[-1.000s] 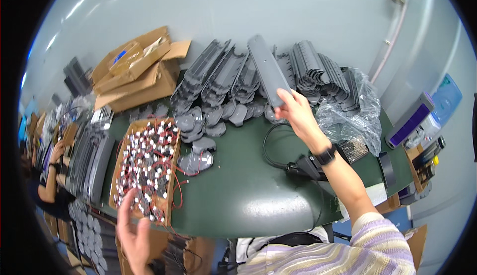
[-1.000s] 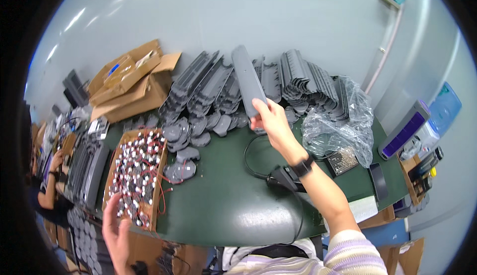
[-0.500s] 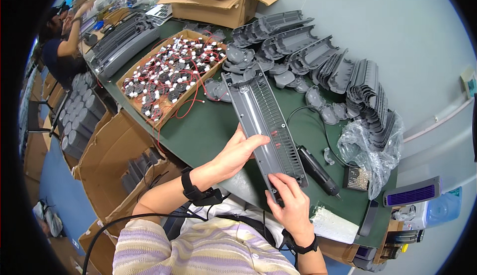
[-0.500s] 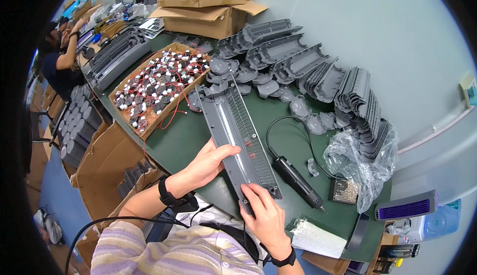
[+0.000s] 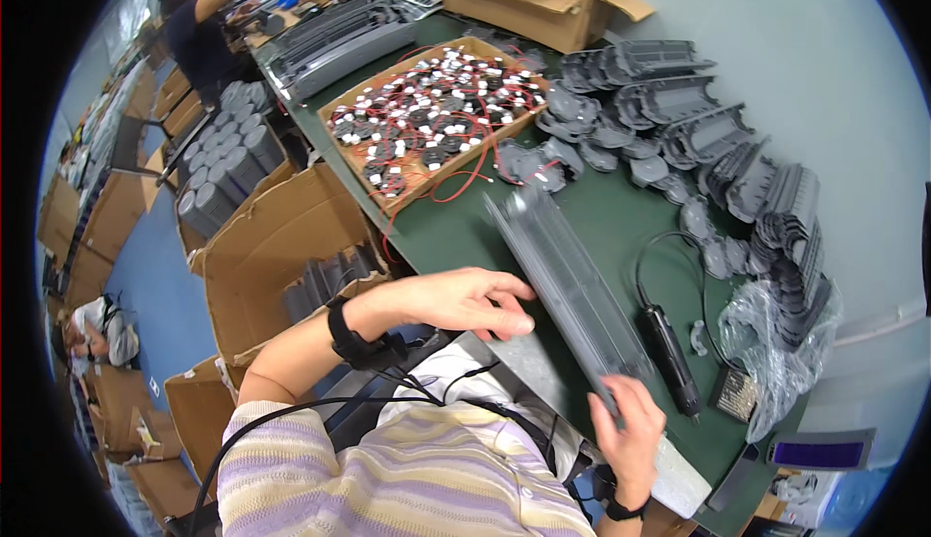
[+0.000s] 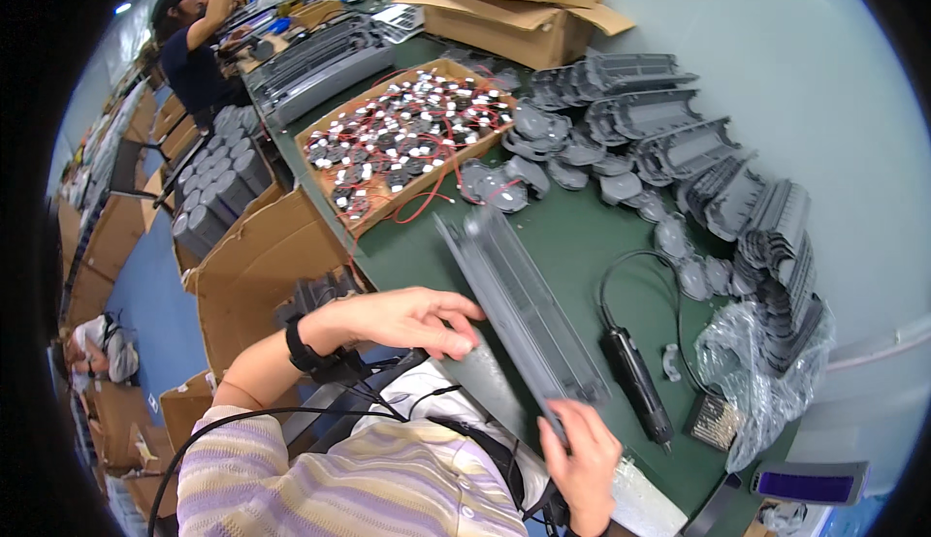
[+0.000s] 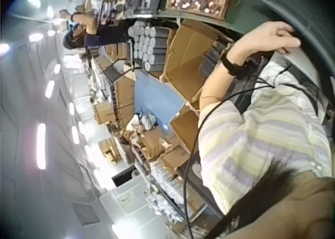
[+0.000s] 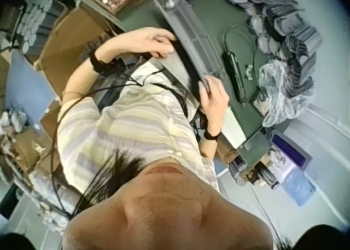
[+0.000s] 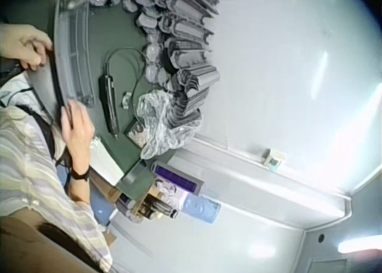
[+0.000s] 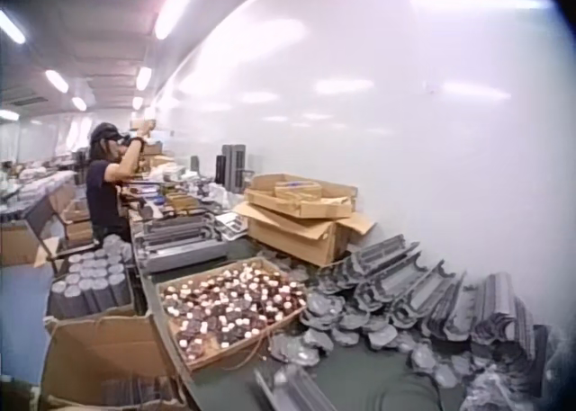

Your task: Assembling various components into a gray plastic housing using an electric screwdriver.

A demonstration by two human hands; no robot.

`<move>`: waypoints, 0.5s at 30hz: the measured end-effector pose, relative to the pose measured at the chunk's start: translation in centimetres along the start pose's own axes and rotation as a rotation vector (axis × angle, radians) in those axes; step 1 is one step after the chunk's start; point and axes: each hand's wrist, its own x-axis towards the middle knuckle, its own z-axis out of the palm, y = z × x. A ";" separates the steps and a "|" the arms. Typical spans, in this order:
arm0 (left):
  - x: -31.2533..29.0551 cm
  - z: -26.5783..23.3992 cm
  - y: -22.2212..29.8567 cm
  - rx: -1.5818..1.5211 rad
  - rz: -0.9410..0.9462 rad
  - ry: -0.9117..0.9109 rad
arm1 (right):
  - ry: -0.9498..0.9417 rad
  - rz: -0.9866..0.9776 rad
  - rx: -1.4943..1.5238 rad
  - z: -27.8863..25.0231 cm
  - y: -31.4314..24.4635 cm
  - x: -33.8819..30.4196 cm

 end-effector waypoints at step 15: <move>6.4 -31.6 8.0 1.086 0.438 1.168 | 0.203 0.130 -0.168 2.5 2.8 0.0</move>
